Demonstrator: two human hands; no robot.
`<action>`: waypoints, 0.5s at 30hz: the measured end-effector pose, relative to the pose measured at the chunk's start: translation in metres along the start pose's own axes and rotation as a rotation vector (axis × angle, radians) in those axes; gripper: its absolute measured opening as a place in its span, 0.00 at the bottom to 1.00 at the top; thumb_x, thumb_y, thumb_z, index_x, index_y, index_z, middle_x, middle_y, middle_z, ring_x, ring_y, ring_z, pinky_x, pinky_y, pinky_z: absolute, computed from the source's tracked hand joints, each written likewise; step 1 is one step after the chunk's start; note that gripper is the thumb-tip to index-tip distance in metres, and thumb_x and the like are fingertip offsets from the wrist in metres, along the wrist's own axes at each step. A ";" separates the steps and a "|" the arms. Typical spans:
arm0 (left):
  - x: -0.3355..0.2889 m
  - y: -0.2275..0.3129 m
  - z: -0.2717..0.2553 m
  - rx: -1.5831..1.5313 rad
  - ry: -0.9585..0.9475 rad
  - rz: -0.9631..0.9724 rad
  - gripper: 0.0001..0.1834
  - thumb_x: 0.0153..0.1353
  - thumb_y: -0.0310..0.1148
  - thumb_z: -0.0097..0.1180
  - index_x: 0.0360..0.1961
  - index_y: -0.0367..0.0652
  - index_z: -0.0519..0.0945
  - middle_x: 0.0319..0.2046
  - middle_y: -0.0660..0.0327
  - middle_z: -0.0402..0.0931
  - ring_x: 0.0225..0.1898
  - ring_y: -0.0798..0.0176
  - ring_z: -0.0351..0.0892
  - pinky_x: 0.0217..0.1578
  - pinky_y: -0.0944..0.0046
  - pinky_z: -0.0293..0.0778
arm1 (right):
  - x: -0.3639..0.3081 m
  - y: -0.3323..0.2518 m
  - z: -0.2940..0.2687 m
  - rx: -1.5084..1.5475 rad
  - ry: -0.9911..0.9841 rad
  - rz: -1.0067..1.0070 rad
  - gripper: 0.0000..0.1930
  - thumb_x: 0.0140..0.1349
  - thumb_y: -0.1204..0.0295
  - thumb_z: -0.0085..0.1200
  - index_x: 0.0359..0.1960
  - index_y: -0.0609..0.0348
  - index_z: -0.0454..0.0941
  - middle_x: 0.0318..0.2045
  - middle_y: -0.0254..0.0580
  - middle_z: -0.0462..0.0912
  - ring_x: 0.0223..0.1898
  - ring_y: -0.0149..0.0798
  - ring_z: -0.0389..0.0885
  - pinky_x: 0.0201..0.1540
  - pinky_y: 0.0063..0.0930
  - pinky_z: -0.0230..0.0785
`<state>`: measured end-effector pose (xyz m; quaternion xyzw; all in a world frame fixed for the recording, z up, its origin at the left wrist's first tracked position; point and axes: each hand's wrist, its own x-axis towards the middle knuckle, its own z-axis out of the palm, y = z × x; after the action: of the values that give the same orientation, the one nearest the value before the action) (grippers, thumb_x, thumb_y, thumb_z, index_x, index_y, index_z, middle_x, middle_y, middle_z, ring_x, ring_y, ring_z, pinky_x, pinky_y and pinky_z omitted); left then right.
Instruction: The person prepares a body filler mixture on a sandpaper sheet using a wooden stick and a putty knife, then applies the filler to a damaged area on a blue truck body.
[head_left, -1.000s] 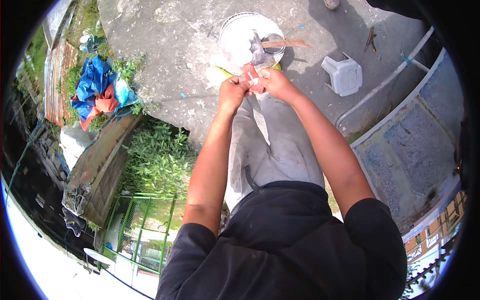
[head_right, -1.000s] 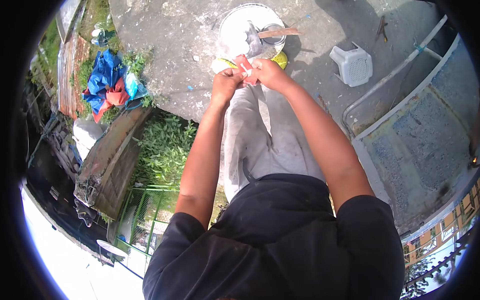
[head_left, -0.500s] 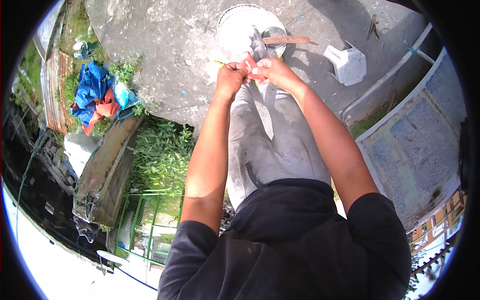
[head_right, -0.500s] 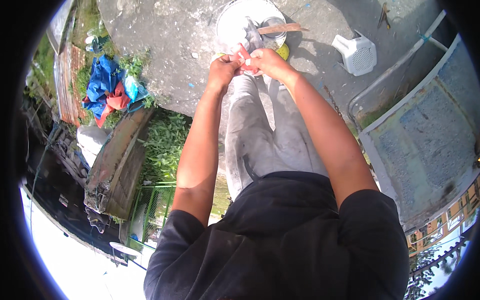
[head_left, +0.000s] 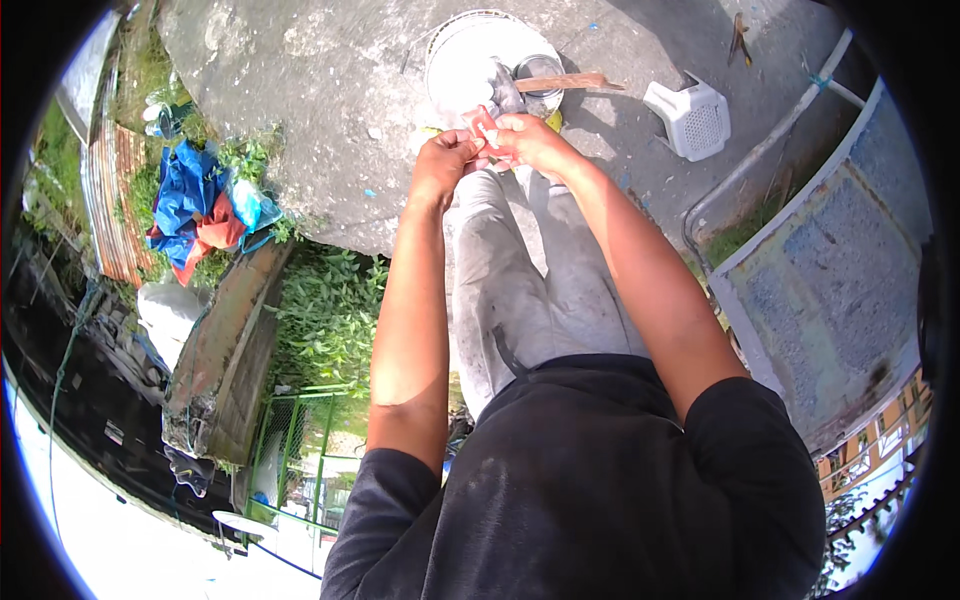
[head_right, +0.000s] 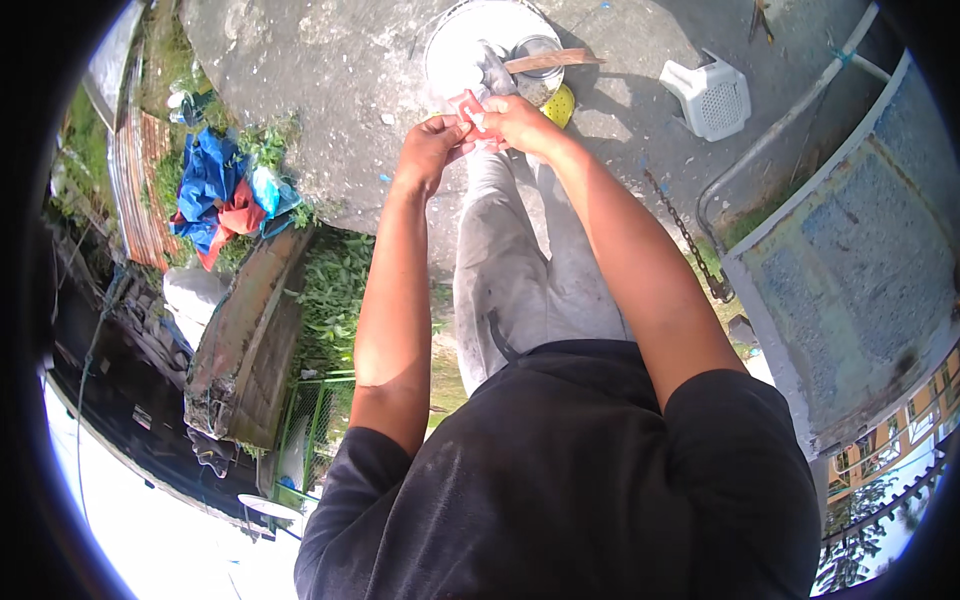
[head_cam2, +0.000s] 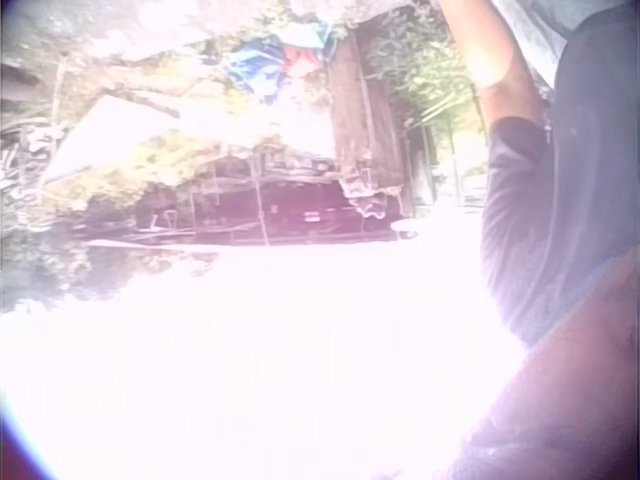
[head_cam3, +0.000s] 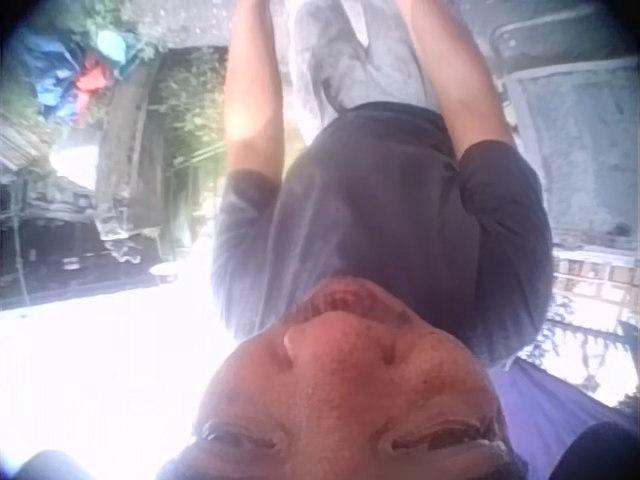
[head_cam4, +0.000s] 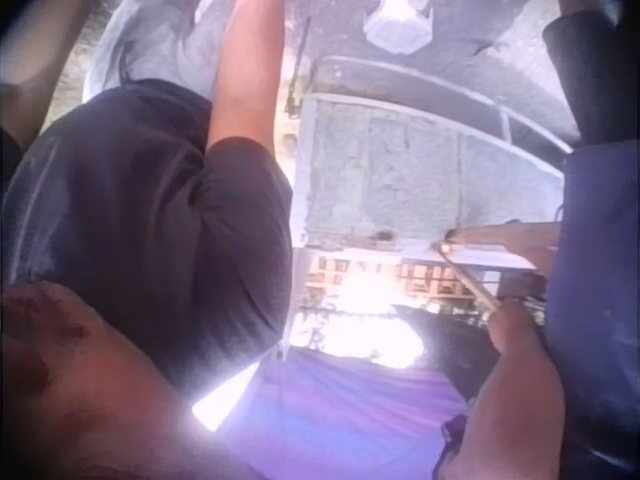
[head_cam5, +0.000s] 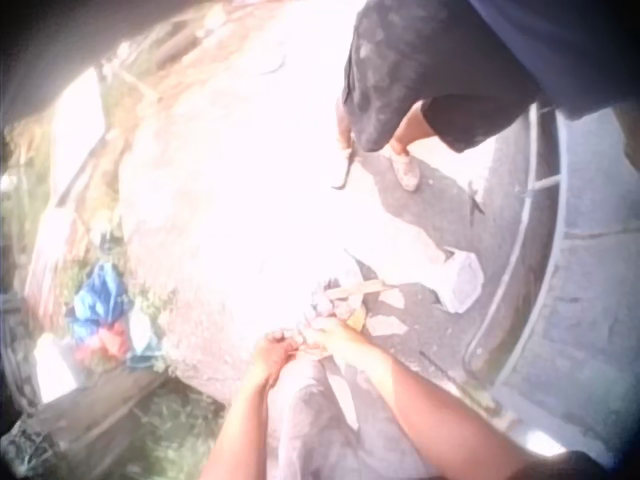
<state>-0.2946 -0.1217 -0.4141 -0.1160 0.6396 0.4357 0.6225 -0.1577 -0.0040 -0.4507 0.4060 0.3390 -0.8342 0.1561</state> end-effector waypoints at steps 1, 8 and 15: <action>0.000 0.000 0.000 0.001 0.008 -0.011 0.08 0.65 0.27 0.59 0.42 0.32 0.79 0.37 0.58 0.82 0.36 0.67 0.82 0.40 0.68 0.81 | 0.001 0.002 -0.001 -0.015 -0.010 0.015 0.13 0.70 0.66 0.51 0.48 0.62 0.75 0.43 0.40 0.81 0.43 0.32 0.82 0.44 0.31 0.78; 0.013 -0.009 -0.009 0.165 0.009 0.055 0.04 0.64 0.26 0.60 0.34 0.36 0.79 0.32 0.60 0.81 0.33 0.69 0.81 0.37 0.69 0.80 | -0.001 0.005 0.012 -0.028 0.088 0.061 0.11 0.68 0.67 0.53 0.41 0.64 0.78 0.37 0.41 0.82 0.36 0.33 0.82 0.35 0.28 0.79; 0.017 -0.005 -0.001 0.143 0.044 0.025 0.04 0.62 0.25 0.60 0.30 0.38 0.77 0.29 0.60 0.81 0.29 0.69 0.81 0.35 0.69 0.80 | 0.008 0.021 0.008 -0.060 0.127 -0.061 0.09 0.69 0.69 0.53 0.42 0.65 0.77 0.34 0.38 0.81 0.35 0.30 0.81 0.35 0.25 0.77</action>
<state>-0.2956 -0.1185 -0.4316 -0.0726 0.6840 0.3942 0.6095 -0.1559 -0.0243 -0.4631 0.4426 0.3853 -0.8006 0.1209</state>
